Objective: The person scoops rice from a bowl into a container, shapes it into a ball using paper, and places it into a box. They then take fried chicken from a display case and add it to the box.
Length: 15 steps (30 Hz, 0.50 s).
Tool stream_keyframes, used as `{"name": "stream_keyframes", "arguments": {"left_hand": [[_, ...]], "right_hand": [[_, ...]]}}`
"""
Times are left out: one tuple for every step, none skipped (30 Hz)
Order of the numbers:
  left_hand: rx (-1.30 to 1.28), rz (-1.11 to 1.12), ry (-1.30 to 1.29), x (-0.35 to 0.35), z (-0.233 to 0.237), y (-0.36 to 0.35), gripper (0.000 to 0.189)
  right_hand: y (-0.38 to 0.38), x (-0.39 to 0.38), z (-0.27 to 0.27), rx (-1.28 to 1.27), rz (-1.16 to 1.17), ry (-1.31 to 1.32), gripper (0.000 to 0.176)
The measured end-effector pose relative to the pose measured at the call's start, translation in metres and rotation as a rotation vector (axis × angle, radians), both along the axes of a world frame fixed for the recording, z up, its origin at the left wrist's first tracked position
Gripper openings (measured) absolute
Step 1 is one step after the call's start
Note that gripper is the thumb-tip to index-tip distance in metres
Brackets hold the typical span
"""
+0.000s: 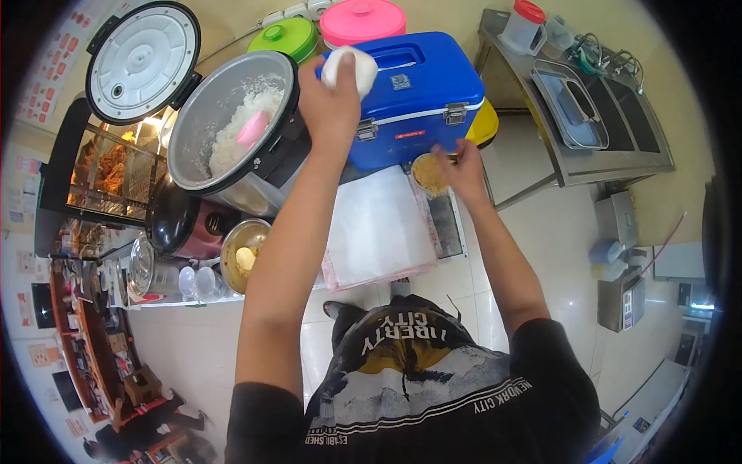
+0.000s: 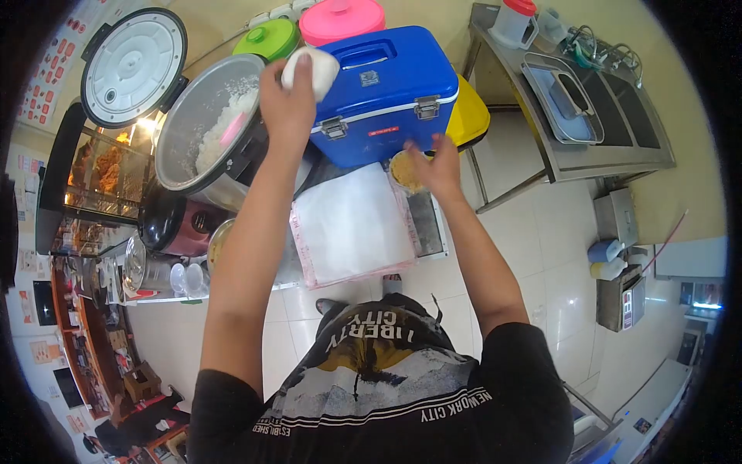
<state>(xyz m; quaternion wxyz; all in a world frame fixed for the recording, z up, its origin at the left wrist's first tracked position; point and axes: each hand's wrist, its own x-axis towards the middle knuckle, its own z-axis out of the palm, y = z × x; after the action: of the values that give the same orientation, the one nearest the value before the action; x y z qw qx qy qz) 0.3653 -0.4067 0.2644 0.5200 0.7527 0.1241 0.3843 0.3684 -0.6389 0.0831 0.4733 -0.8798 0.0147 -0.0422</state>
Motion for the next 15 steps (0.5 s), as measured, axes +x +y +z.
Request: {"name": "stream_keyframes", "arguments": {"left_hand": [[0.055, 0.029, 0.105, 0.016, 0.0, 0.001, 0.052], [0.113, 0.055, 0.207, 0.03, -0.001, 0.001, 0.053], [0.168, 0.073, 0.347, 0.043, -0.009, 0.003, 0.057], [0.223, 0.092, 0.485, 0.053, -0.018, 0.005, 0.061], [0.279, 0.114, 0.625, 0.063, -0.028, 0.007, 0.066], [0.285, 0.146, 0.644, 0.063, -0.024, 0.004, 0.069], [0.291, 0.179, 0.666, 0.06, -0.022, 0.001, 0.071], [0.297, 0.211, 0.689, 0.057, -0.021, -0.002, 0.074], [0.254, 0.191, 0.644, 0.048, -0.015, -0.005, 0.072], [0.21, 0.173, 0.597, 0.038, -0.007, -0.008, 0.07], [0.164, 0.159, 0.546, 0.026, -0.003, -0.009, 0.069], [0.303, 0.129, 0.307, 0.004, -0.01, -0.011, 0.061], [0.442, 0.098, 0.061, -0.024, -0.021, -0.012, 0.054], [0.5, -0.067, -0.058, -0.055, -0.037, -0.01, 0.045], [0.501, -0.196, 0.017, -0.091, -0.061, -0.009, 0.043]], "right_hand": [[0.003, -0.006, -0.017, -0.141, 0.042, -0.024, 0.085], [0.007, -0.019, -0.031, -0.279, 0.079, -0.049, 0.093], [0.012, -0.028, -0.038, -0.418, 0.116, -0.076, 0.103], [0.018, -0.03, -0.037, -0.39, 0.116, -0.04, 0.105], [0.025, -0.03, -0.037, -0.361, 0.117, -0.003, 0.107], [0.03, -0.029, -0.037, -0.331, 0.12, 0.036, 0.11], [0.031, -0.026, -0.036, -0.253, 0.097, 0.077, 0.11], [0.029, -0.026, -0.035, -0.23, 0.109, 0.066, 0.11], [0.027, -0.03, -0.028, -0.208, 0.12, 0.06, 0.11], [0.025, -0.033, -0.02, -0.186, 0.134, 0.052, 0.11], [0.025, -0.039, -0.013, -0.168, 0.156, 0.013, 0.111], [0.024, -0.053, -0.006, -0.15, 0.18, -0.024, 0.111], [0.025, -0.065, 0.002, -0.129, 0.203, -0.068, 0.111], [0.026, -0.077, 0.011, -0.064, 0.261, -0.075, 0.112], [0.029, -0.091, 0.021, 0.001, 0.316, -0.083, 0.113]]}}
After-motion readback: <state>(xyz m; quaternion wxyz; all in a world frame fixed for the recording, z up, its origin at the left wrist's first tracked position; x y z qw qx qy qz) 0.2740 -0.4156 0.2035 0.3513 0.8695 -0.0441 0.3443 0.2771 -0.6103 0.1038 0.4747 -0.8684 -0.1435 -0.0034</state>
